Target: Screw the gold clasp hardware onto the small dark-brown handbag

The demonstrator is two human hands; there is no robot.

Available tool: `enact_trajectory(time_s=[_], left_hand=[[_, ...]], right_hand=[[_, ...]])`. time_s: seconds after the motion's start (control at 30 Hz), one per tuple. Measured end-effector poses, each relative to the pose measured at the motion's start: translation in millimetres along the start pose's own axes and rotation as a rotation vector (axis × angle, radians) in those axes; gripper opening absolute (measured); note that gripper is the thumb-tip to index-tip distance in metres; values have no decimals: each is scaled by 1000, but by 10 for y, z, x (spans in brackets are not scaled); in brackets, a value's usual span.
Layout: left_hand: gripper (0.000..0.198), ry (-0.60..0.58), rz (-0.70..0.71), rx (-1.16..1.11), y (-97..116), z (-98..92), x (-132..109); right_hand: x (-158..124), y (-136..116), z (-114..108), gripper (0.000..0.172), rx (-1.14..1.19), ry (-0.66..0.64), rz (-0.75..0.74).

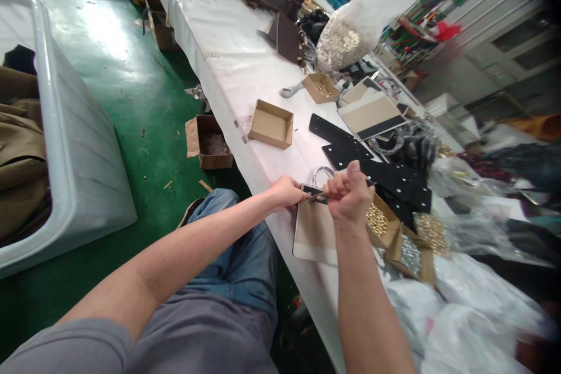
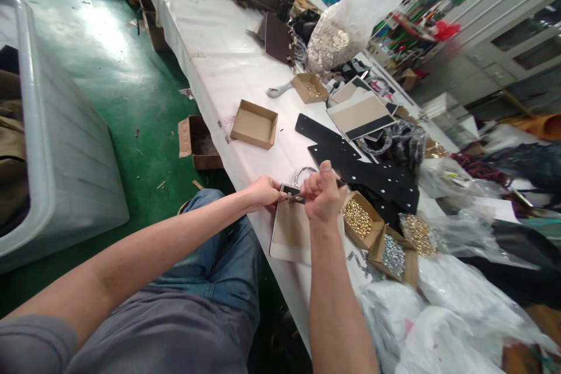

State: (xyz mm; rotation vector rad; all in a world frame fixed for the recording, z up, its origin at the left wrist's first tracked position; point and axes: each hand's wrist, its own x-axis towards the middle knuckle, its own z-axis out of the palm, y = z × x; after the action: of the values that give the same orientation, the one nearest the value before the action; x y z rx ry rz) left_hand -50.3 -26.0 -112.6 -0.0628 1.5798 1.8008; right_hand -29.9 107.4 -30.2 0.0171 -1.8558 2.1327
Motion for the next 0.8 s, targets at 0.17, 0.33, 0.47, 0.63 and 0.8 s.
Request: enact_trajectory(time_s=[0.17, 0.33, 0.47, 0.63, 0.8], left_hand=[[19, 46, -25, 31, 23, 44, 14], [29, 38, 12, 8, -37, 37, 47], [34, 39, 5, -3, -26, 34, 16], [38, 65, -24, -2, 35, 59, -33], [36, 40, -25, -62, 58, 72, -82]], right_hand=[[25, -80, 16, 82, -35, 31, -89], [-72, 54, 166, 75, -77, 34, -154], [-98, 139, 174, 71, -109, 33, -189], [-149, 142, 178, 74, -118, 72, -166], [-121, 136, 173, 75, -69, 106, -149]])
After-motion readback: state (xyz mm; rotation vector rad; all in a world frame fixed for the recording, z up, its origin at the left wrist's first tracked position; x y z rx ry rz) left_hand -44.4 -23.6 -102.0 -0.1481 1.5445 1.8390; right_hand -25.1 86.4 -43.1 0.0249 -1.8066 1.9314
